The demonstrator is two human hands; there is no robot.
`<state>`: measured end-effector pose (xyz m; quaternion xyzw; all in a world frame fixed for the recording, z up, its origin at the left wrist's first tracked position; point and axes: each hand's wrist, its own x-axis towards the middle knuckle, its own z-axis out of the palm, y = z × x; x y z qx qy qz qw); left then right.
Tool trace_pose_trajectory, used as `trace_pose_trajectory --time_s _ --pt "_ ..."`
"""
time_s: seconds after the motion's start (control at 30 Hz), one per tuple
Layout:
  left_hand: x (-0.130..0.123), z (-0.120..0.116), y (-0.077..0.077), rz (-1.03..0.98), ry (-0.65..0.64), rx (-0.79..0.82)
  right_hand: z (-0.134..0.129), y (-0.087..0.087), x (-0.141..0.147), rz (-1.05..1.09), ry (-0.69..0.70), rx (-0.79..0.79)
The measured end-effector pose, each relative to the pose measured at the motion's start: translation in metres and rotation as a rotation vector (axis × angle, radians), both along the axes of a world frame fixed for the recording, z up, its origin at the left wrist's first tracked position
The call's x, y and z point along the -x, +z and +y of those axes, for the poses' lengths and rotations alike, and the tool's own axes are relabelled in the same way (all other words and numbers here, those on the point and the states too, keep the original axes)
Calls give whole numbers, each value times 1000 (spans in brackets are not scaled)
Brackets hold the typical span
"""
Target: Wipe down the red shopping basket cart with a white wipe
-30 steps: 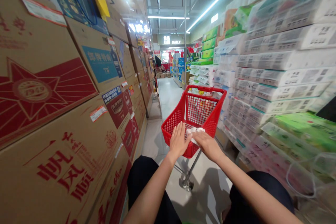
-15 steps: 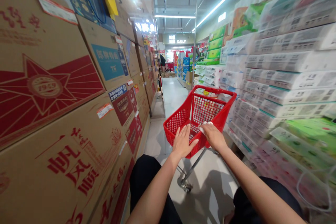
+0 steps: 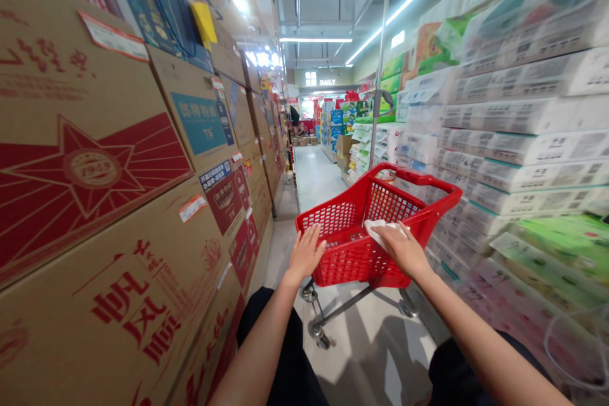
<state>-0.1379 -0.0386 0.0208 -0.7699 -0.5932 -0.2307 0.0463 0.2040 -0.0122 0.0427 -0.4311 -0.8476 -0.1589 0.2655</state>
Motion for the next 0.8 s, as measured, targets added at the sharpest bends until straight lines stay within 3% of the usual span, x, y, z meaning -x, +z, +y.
trace_pose_trajectory --time_s 0.1,0.17,0.33,0.47,0.57,0.8 --pt "5 3 3 14 77 4 7 6 -23 -9 -73 -40" --pt "-3 5 6 28 71 -8 7 5 -20 -15 -94 -61" --pt "-60 5 4 81 -84 -94 -6 -14 40 -13 -68 -80" --pt "-96 2 -8 105 -39 -151 -14 -22 66 -52 35 -69" --pt "-95 -1 -10 116 -60 -148 -15 -16 43 -93 58 -78" --pt "-89 -1 -4 62 -75 -75 -18 2 -71 -69 -121 -199"
